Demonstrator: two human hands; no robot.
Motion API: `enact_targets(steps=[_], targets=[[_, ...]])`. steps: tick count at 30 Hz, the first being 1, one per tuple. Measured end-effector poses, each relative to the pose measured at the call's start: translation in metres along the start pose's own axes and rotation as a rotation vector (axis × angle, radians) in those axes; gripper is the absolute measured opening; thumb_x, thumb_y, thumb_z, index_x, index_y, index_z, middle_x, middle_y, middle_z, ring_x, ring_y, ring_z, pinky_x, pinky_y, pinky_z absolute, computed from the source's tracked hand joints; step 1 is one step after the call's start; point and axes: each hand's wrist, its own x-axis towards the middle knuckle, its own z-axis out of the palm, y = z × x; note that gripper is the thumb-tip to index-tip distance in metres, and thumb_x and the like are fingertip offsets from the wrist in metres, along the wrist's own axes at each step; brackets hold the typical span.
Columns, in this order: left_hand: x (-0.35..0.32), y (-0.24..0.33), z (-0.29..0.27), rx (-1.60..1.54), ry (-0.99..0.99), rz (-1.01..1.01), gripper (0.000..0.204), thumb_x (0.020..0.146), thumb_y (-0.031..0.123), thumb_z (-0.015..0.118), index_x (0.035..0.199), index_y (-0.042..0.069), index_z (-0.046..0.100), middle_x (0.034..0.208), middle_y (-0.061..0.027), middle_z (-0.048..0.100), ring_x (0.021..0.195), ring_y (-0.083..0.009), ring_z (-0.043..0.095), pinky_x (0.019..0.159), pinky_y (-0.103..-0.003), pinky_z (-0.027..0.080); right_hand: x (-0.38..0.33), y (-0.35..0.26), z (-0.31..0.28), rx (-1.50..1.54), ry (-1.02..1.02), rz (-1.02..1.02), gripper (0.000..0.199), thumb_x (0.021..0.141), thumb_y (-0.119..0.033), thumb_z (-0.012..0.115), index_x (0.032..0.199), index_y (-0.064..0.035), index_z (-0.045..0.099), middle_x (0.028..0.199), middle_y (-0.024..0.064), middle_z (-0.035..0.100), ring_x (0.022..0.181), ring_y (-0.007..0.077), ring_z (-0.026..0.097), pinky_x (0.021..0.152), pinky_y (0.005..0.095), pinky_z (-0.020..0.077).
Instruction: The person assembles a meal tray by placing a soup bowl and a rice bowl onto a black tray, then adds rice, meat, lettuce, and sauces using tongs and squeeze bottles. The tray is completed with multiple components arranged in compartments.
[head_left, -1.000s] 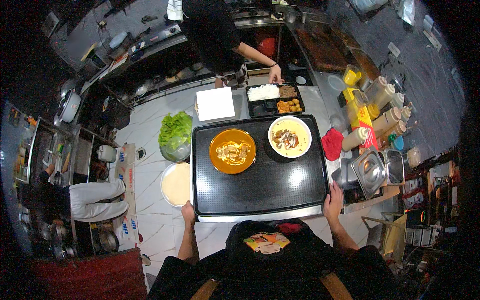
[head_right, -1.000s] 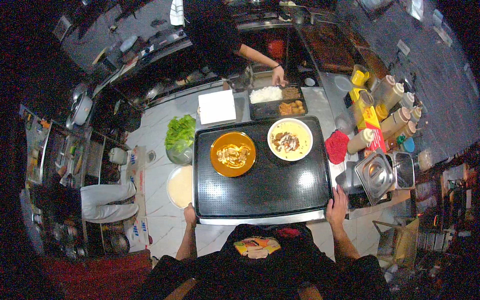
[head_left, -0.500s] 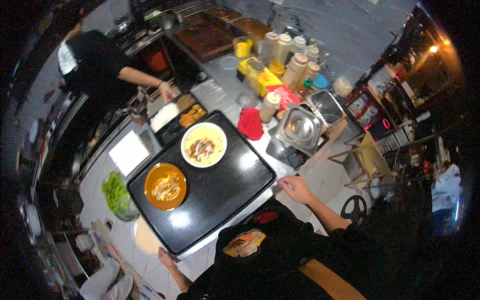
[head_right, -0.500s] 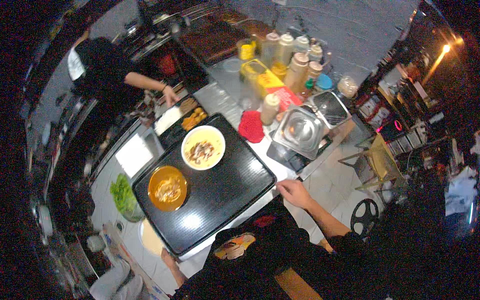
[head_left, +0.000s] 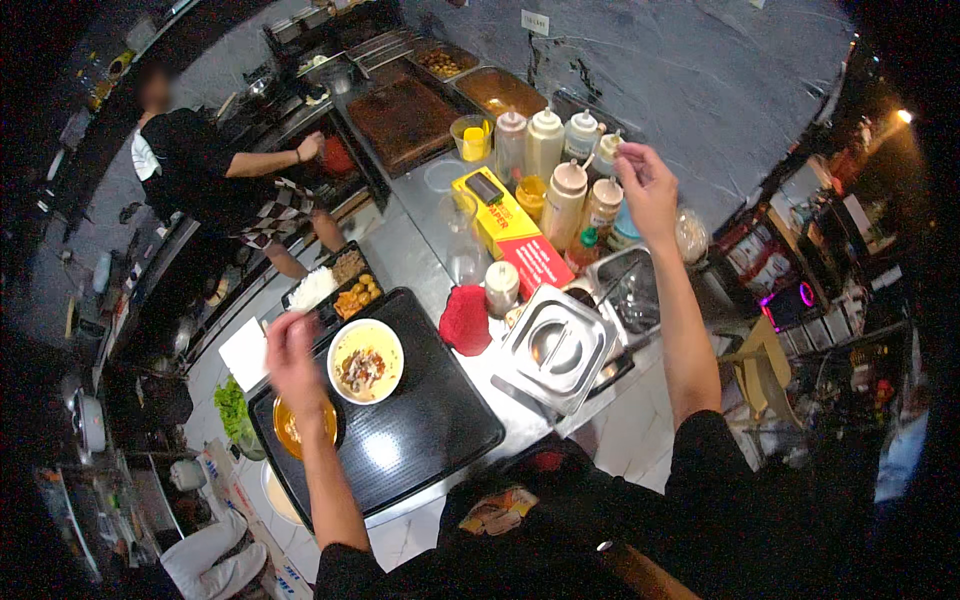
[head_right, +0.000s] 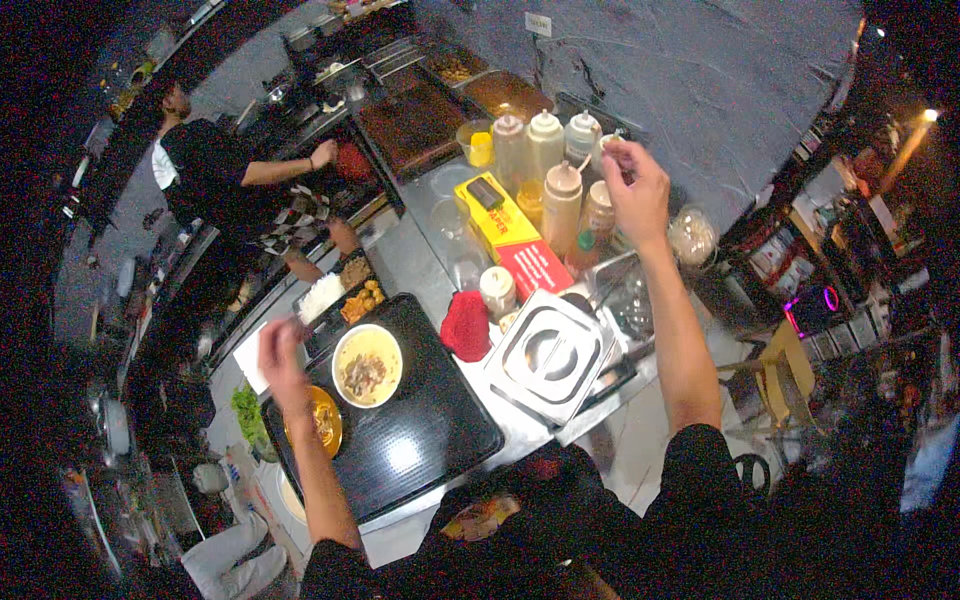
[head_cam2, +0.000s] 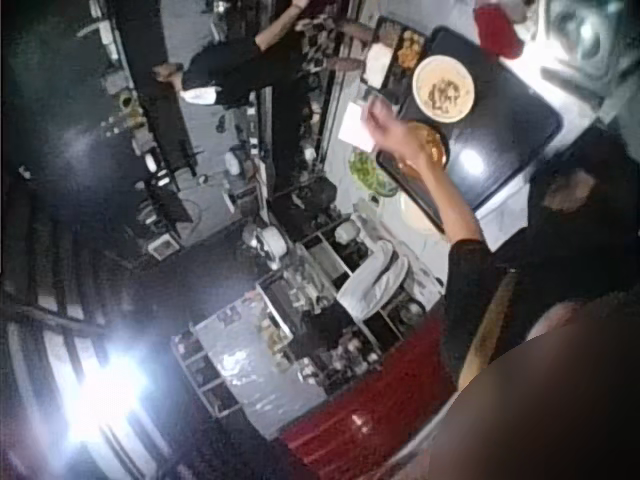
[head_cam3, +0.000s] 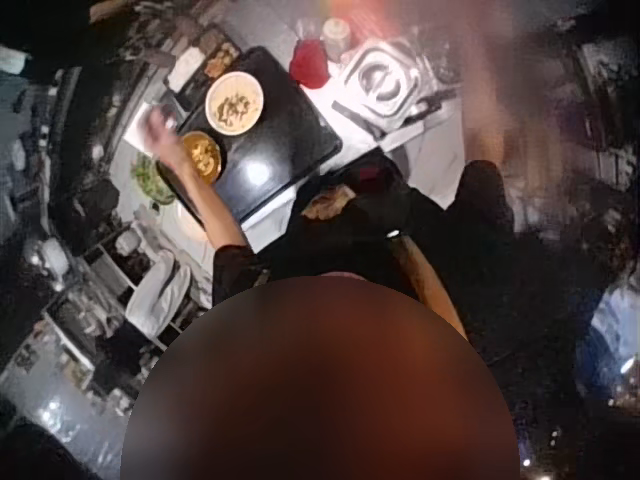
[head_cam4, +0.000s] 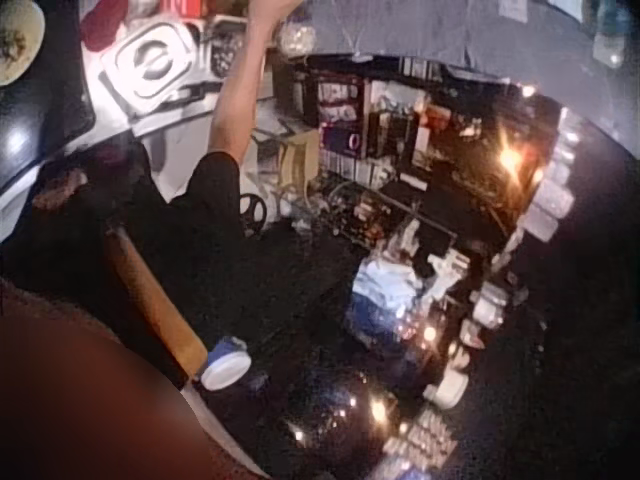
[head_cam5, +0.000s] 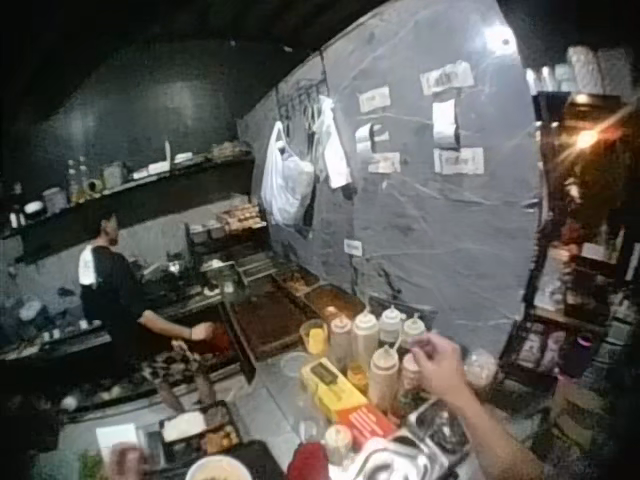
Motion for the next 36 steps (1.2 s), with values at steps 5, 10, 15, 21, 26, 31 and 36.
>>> enact_targets(steps=[5,10,15,21,26,31,36], targets=[[0.076,0.064,0.212,0.002,-0.463,0.245,0.026,0.089,0.006,0.066,0.114,-0.001,0.063,0.107,-0.0114,0.067,0.102,-0.0188,0.065,0.091,-0.031,0.051,-0.012,-0.009,-0.037,0.269,0.064,0.094,0.012,0.096,-0.006,0.060,0.102,0.0012,0.067,0.095,0.0058,0.069,0.085,0.0126,0.067,0.077,0.0256,0.0524],[0.167,0.032,0.394,0.293,-0.553,0.522,0.079,0.072,0.039,0.083,0.136,0.006,0.050,0.125,-0.0221,0.061,0.111,-0.0377,0.062,0.104,-0.046,0.044,-0.068,-0.001,-0.129,0.184,0.013,0.165,0.010,0.095,-0.004,0.058,0.099,0.0021,0.066,0.091,0.0062,0.067,0.080,0.0137,0.065,0.076,0.0265,0.0509],[0.195,0.019,0.497,1.057,-0.881,0.422,0.112,0.055,0.060,0.086,0.143,0.009,0.040,0.119,-0.0209,0.066,0.114,-0.0370,0.063,0.112,-0.064,0.025,-0.132,0.013,-0.205,0.029,0.142,0.350,0.010,0.097,-0.004,0.056,0.102,0.0009,0.063,0.087,0.0088,0.065,0.073,0.0153,0.063,0.071,0.0281,0.0517],[0.206,0.000,0.501,0.979,-0.851,0.519,0.095,0.054,0.052,0.089,0.128,0.009,0.047,0.109,-0.0197,0.070,0.107,-0.0373,0.065,0.100,-0.060,0.040,-0.150,0.046,-0.238,0.115,0.182,0.424,0.009,0.098,-0.005,0.057,0.102,0.0012,0.062,0.087,0.0091,0.065,0.072,0.0159,0.063,0.070,0.0283,0.0519],[0.197,0.036,0.468,0.722,-0.673,0.617,0.083,0.056,0.039,0.089,0.119,0.006,0.047,0.097,-0.0232,0.067,0.093,-0.0429,0.065,0.080,-0.050,0.051,-0.093,0.039,-0.208,0.068,0.067,0.213,0.011,0.096,-0.002,0.055,0.103,0.0021,0.062,0.089,0.0094,0.064,0.074,0.0160,0.063,0.072,0.0277,0.0507],[0.208,0.130,0.372,0.457,-0.403,0.814,0.087,0.059,0.039,0.088,0.126,0.004,0.045,0.105,-0.0241,0.063,0.099,-0.0413,0.062,0.087,-0.047,0.050,-0.022,-0.019,-0.134,0.224,-0.064,-0.051,0.014,0.091,0.003,0.059,0.104,0.0028,0.061,0.099,0.0102,0.063,0.089,0.0172,0.063,0.083,0.0291,0.0506],[0.191,0.202,0.229,0.254,-0.440,0.704,0.089,0.067,0.034,0.080,0.136,-0.001,0.035,0.110,-0.0310,0.060,0.110,-0.0424,0.059,0.096,-0.045,0.047,0.034,-0.111,-0.010,-0.017,-0.103,-0.466,0.075,0.074,-0.009,0.081,0.138,0.0013,0.043,0.133,0.0166,0.052,0.119,0.0275,0.055,0.103,0.0387,0.0455]])
